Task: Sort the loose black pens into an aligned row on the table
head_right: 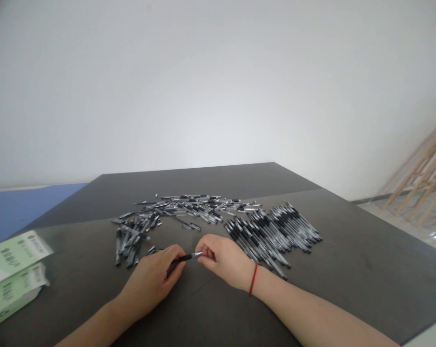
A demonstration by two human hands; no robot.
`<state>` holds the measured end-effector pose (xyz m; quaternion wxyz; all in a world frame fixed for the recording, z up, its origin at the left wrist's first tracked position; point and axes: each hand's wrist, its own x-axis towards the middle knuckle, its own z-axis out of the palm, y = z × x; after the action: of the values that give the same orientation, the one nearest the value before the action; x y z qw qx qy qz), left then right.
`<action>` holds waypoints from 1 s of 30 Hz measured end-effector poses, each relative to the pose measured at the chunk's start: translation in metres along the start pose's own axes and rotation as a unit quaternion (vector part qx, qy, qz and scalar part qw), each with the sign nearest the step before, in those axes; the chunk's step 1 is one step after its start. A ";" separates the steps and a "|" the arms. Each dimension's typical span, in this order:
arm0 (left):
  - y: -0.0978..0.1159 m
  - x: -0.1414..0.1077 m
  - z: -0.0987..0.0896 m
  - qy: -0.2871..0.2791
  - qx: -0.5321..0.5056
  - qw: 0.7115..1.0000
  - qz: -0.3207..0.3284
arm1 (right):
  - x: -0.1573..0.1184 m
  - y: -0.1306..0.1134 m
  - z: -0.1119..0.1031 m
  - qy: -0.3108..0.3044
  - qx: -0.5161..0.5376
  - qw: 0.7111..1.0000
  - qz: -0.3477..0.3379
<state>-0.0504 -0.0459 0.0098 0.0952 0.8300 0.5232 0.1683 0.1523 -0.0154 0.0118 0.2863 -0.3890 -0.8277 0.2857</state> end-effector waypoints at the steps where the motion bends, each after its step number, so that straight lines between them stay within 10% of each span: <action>1: 0.000 0.000 0.000 -0.002 -0.001 1.000 0.000 | 0.000 0.000 0.000 0.002 -0.007 1.000 -0.004; 21: 0.000 0.001 0.003 0.025 -0.054 0.998 -0.010 | 0.006 0.018 -0.028 -0.011 -0.022 0.998 0.061; 30: 0.006 -0.002 0.002 0.062 -0.091 0.994 0.009 | 0.033 0.014 0.006 -0.041 -0.075 0.996 -0.008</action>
<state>-0.0460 -0.0505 0.0096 0.1365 0.8105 0.5031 0.2671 0.1372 0.0178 0.0062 0.2243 -0.3906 -0.8609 0.2365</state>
